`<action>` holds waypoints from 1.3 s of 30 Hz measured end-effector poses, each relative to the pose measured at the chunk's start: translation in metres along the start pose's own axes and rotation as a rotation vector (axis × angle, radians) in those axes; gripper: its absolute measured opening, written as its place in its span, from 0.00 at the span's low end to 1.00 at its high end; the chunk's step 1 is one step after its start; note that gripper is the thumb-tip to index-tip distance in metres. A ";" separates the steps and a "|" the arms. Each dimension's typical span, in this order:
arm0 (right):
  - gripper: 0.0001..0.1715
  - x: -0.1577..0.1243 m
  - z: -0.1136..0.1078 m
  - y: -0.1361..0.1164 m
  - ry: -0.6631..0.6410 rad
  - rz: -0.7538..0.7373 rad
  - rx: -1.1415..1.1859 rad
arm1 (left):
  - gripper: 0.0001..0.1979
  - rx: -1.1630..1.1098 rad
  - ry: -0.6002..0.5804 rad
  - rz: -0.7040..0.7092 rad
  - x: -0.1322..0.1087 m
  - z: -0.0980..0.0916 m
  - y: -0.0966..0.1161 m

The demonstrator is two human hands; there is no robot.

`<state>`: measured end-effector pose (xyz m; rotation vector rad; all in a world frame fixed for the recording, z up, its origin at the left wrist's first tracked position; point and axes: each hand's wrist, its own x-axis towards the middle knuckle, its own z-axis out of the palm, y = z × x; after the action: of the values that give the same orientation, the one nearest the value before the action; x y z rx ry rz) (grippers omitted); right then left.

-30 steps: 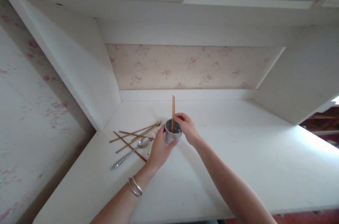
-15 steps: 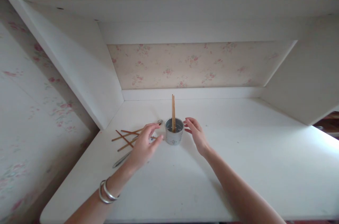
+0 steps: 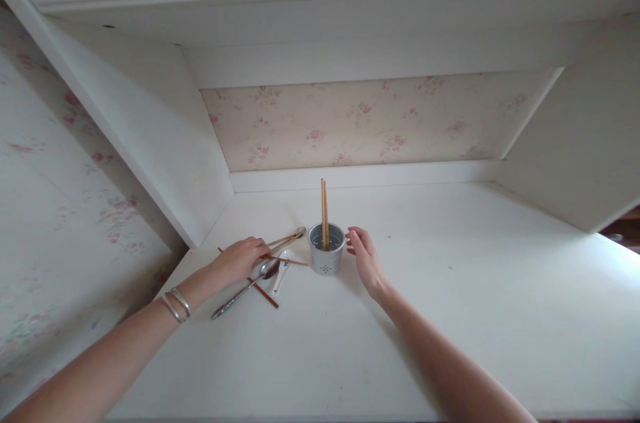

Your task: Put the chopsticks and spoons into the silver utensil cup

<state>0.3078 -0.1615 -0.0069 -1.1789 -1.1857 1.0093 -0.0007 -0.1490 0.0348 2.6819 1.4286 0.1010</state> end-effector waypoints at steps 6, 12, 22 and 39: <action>0.25 -0.006 0.002 0.001 -0.034 -0.049 0.012 | 0.12 -0.007 -0.025 -0.030 0.014 0.002 -0.009; 0.26 -0.004 0.003 0.008 -0.032 -0.029 0.001 | 0.14 -0.011 0.101 -0.061 0.023 -0.020 -0.013; 0.26 -0.015 0.005 0.004 -0.080 -0.172 -0.047 | 0.17 -1.088 0.702 -0.177 0.058 -0.103 0.058; 0.38 -0.016 0.003 0.004 -0.116 -0.235 -0.162 | 0.21 -0.909 0.499 -0.290 0.098 -0.037 0.098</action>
<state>0.3025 -0.1762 -0.0134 -1.0863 -1.4831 0.8248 0.1306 -0.1200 0.0844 1.7406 1.3742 1.1419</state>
